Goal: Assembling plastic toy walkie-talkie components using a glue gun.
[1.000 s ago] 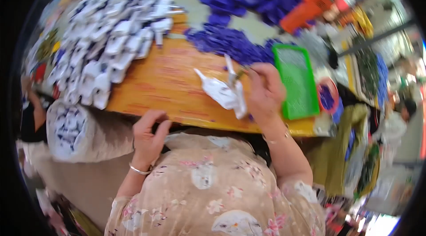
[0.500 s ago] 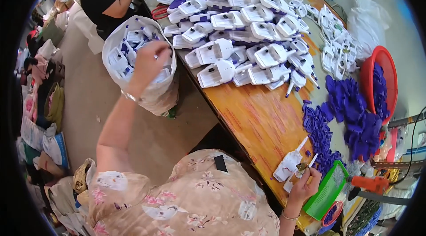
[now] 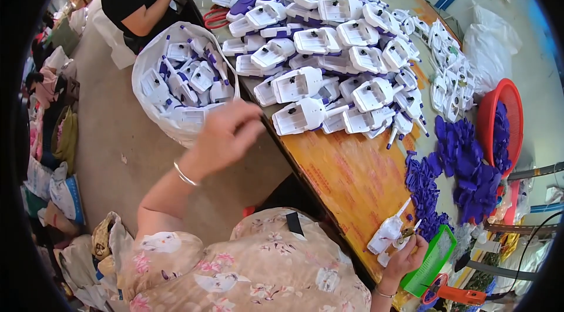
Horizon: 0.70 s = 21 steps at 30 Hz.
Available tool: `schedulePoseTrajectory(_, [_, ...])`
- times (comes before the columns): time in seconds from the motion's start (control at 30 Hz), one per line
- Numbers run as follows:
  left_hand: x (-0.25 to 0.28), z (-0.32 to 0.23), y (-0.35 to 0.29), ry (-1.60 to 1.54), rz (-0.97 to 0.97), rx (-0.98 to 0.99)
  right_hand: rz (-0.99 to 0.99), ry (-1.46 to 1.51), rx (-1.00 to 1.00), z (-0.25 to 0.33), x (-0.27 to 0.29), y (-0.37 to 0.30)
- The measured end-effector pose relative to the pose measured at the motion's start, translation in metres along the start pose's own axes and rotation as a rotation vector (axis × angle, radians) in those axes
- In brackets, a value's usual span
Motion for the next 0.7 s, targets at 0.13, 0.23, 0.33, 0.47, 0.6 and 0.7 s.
schedulePoseTrajectory(0.13, [-0.067, -0.028, -0.036, -0.376, 0.223, -0.049, -0.102, 0.145, 0.004, 0.001, 0.005, -0.003])
schedulePoseTrajectory(0.23, [-0.12, -0.055, -0.05, -0.485, 0.375, -0.1, -0.141, 0.088, 0.054, 0.002, 0.011, -0.003])
schedulePoseTrajectory(0.33, [-0.154, -0.079, -0.061, -0.516, 0.489, -0.111, -0.138, 0.08, 0.055, 0.012, 0.003, 0.016])
schedulePoseTrajectory(0.47, [-0.208, -0.099, -0.049, -0.436, 0.791, -0.109, -0.205, 0.409, -0.119, -0.002, 0.0, 0.018])
schedulePoseTrajectory(0.6, [-0.262, -0.114, -0.064, -0.614, 0.816, 0.097, -0.245, 0.526, -0.16, -0.014, 0.013, 0.014])
schedulePoseTrajectory(0.7, [-0.271, -0.136, -0.069, -0.764, 0.913, 0.533, -0.246, 0.548, -0.14, -0.02, 0.021, 0.011])
Point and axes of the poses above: each hand's wrist, its own y-axis towards the middle knuckle, its own x-axis out of the back of the hand, z = x × y, the point moved 1 cm from there along y, towards the middle knuckle, and after that the axes turned 7 degrees about -z, right-handed, at the moved point
